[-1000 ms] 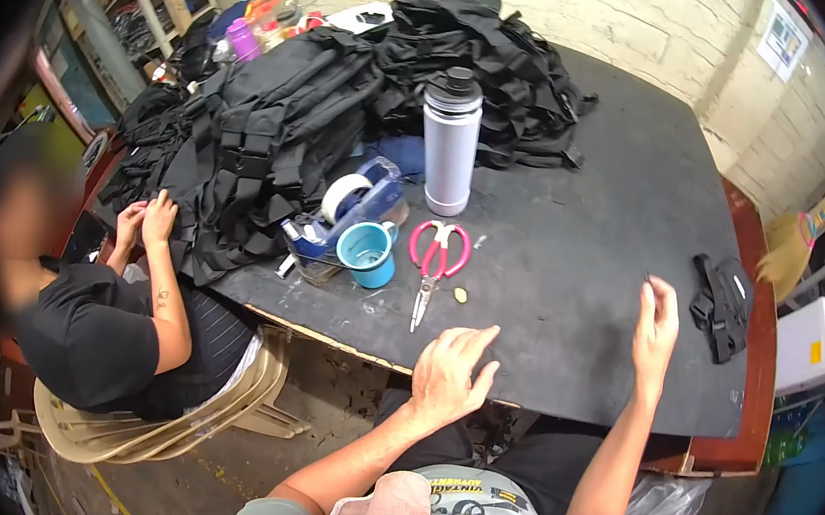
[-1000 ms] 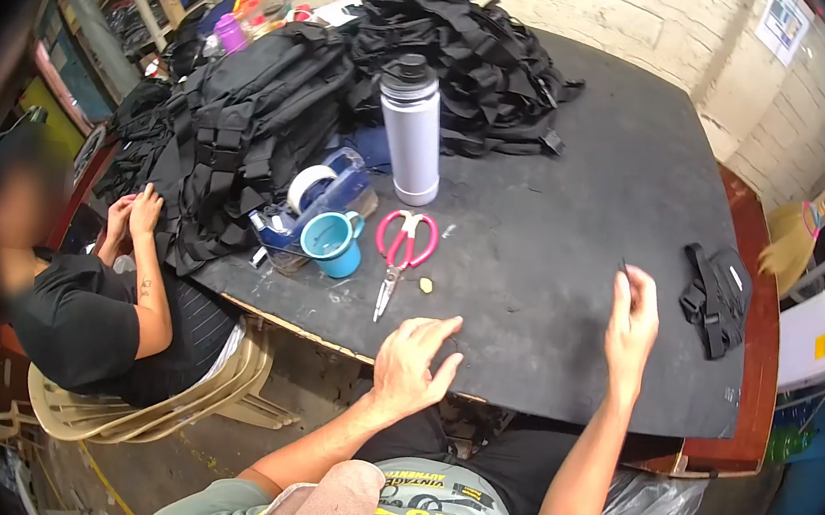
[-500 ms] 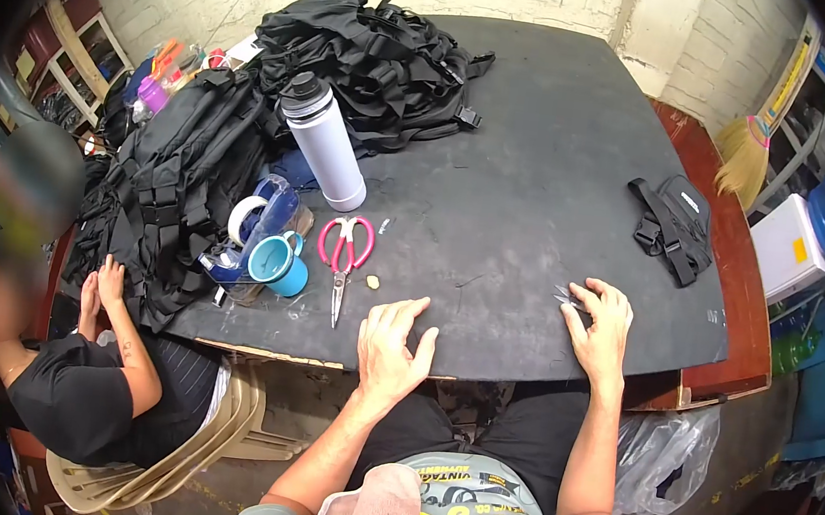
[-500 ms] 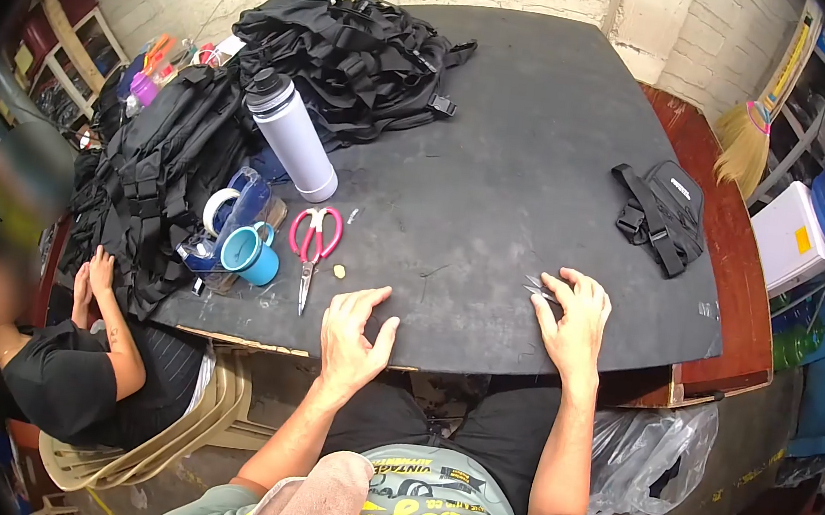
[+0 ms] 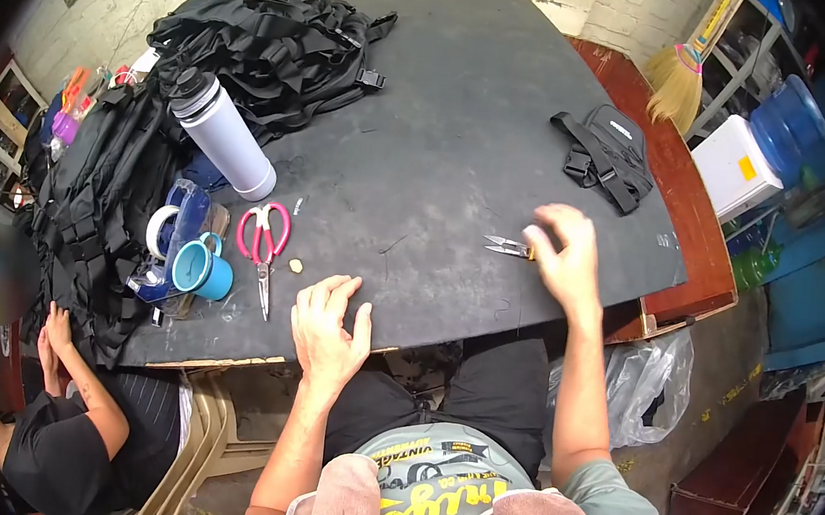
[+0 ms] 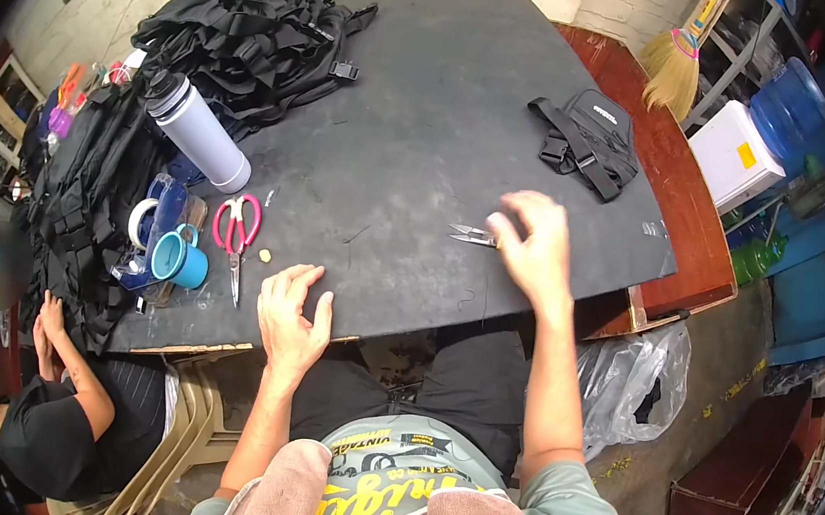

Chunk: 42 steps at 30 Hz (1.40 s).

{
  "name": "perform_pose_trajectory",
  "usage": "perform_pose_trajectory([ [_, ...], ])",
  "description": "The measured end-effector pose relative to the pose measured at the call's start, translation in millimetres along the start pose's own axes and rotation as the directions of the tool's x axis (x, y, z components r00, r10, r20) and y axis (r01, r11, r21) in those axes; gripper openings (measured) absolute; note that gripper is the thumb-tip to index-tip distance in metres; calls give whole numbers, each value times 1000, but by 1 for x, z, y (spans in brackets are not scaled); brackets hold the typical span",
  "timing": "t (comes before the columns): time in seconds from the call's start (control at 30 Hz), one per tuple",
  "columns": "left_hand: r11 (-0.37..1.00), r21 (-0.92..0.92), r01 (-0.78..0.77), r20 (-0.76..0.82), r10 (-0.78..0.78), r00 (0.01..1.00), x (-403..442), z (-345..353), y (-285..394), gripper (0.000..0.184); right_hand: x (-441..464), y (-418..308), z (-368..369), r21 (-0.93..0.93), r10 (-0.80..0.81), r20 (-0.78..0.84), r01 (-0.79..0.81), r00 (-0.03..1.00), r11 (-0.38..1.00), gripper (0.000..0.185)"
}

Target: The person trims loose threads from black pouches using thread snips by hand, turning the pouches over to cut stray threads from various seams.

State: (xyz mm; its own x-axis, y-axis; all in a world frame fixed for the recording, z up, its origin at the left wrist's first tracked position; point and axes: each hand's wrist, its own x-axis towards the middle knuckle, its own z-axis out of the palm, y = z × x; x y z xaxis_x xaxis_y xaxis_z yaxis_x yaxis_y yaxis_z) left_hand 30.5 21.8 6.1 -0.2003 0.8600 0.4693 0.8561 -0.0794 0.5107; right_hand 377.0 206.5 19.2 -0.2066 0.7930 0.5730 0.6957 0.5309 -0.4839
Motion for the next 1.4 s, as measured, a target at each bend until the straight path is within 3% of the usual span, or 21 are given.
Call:
perform_pose_trajectory([
  [0.1, 1000, 12, -3, -3, 3, 1000, -1, 1, 0, 38, 36, 45, -35, -320, -20, -261, -67, 965, 945, 40],
  [0.13, 1000, 4, -13, 3, 13, 1000, -1, 1, 1, 38, 48, 74, -45, -411, 7, -319, -145, 948, 900, 48],
  [0.17, 1000, 9, -19, -3, 19, 1000, 1, 0, 0, 37, 58, 110, -52, -609, -99, -345, -142, 933, 780, 57],
  [0.23, 999, 9, -53, -3, 53, 999, 1, 3, -8, 38, 73, 141, -52, -669, 276, -269, -385, 923, 636, 65],
  [0.27, 999, 15, -42, 0, 42, 999, 0, 4, -9, 42, 82, 213, -52, -529, 322, -111, -330, 940, 782, 56],
  [0.37, 1000, -12, 15, -35, -15, 999, -1, 1, -4, 56, 115, 205, -43, -291, 337, -270, -410, 902, 865, 31],
  [0.4, 999, -28, 22, -30, -23, 999, -3, 3, -7, 63, 127, 192, -39, -265, 213, -303, -297, 929, 917, 29],
  [0.5, 999, -12, 36, -6, -37, 999, -2, 0, -3, 64, 137, 85, -38, -188, -54, -453, -36, 890, 982, 22],
  [0.57, 1000, -8, 19, -22, -19, 1000, -4, 5, -6, 69, 128, 19, -38, -134, -114, -453, 59, 884, 989, 20],
  [0.63, 1000, -3, 17, -16, -17, 1000, -5, 5, -6, 71, 109, -33, -27, -19, -89, -487, 92, 869, 996, 20],
  [0.7, 1000, 8, 21, 39, -21, 999, -7, 5, -9, 76, 85, -75, -9, 213, -25, -439, 131, 898, 968, 19],
  [0.77, 996, -87, -17, -153, 4, 988, -9, 10, -11, 86, 51, -105, 4, 455, 117, -172, -26, 978, 890, 19],
  [0.83, 993, -94, -76, -297, 45, 954, -11, 8, -9, 96, 17, -118, 17, 494, 247, 138, -283, 959, 822, 20],
  [0.93, 993, -80, -91, -290, 64, 955, -16, -1, -8, 93, -9, -117, 15, 310, 256, 144, -289, 956, 906, 22],
  [0.97, 995, -1, -103, -225, 100, 969, -17, -6, -6, 89, -15, -110, 14, 263, 271, 111, -292, 956, 920, 21],
  [1.07, 985, 125, -122, -127, 138, 982, -22, -7, -5, 81, -30, -79, 14, -76, 10, 7, -9, 1000, 997, 22],
  [1.13, 977, 170, -130, -87, 146, 985, -20, -10, 0, 78, -38, -63, 19, -155, 1, 17, 2, 1000, 988, 23],
  [1.23, 956, 47, -288, 101, 282, 954, -7, -31, 13, 52, -46, -45, 24, -219, 6, 8, -4, 1000, 976, 21],
  [1.3, 898, -231, -373, 338, 434, 835, 6, -53, 21, 33, -48, -43, 27, -204, 21, -5, -22, 1000, 979, 18],
  [1.37, 807, -542, -236, 473, 525, 707, 4, -60, 25, 28, -46, -53, 29, -80, 152, -102, -160, 983, 984, 14],
  [1.4, 795, -584, -164, 499, 511, 700, 4, -59, 33, 29, -45, -59, 28, 81, 295, -67, -290, 953, 954, 19],
])
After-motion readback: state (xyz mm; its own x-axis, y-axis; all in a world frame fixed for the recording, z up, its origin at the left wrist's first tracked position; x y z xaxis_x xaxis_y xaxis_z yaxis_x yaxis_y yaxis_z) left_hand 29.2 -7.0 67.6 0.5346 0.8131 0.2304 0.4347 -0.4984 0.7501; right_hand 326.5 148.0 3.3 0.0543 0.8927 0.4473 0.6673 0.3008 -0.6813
